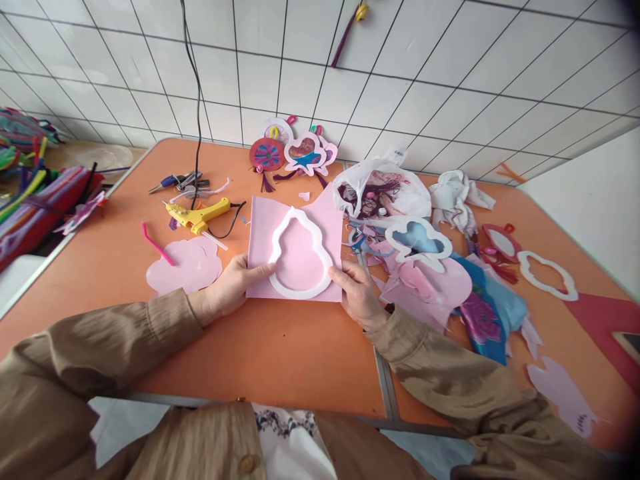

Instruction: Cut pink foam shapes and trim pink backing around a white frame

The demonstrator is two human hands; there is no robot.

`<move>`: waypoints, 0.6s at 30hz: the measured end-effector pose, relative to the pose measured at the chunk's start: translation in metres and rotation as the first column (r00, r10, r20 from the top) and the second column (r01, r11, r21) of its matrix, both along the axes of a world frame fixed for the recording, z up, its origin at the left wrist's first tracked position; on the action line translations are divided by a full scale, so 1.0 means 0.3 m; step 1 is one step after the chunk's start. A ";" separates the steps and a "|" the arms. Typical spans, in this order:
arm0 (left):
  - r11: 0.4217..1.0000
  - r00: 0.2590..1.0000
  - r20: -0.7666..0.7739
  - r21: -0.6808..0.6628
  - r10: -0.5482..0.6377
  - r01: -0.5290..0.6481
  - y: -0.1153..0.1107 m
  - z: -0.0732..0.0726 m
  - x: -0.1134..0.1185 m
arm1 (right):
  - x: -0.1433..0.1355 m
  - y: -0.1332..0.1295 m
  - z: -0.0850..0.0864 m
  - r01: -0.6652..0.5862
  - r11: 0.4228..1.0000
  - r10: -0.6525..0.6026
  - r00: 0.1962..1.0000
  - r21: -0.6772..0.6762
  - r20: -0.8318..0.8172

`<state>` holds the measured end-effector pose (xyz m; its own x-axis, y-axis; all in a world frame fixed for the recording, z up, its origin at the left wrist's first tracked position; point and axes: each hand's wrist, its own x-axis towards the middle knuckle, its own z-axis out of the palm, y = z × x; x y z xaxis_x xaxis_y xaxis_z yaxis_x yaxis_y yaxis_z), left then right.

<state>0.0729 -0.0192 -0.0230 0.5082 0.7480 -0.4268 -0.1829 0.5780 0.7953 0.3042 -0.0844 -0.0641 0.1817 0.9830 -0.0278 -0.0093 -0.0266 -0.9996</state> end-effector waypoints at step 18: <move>0.999 0.999 0.036 0.039 -0.011 0.010 -0.006 0.010 -0.002 | -0.003 -0.007 0.021 -0.083 0.997 0.083 0.993 0.003 0.086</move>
<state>0.0722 -0.0210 -0.0200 0.5309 0.7579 -0.3792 -0.2058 0.5493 0.8099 0.3034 -0.0865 -0.0578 0.1009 0.9949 -0.0095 0.0788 -0.0175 -0.9967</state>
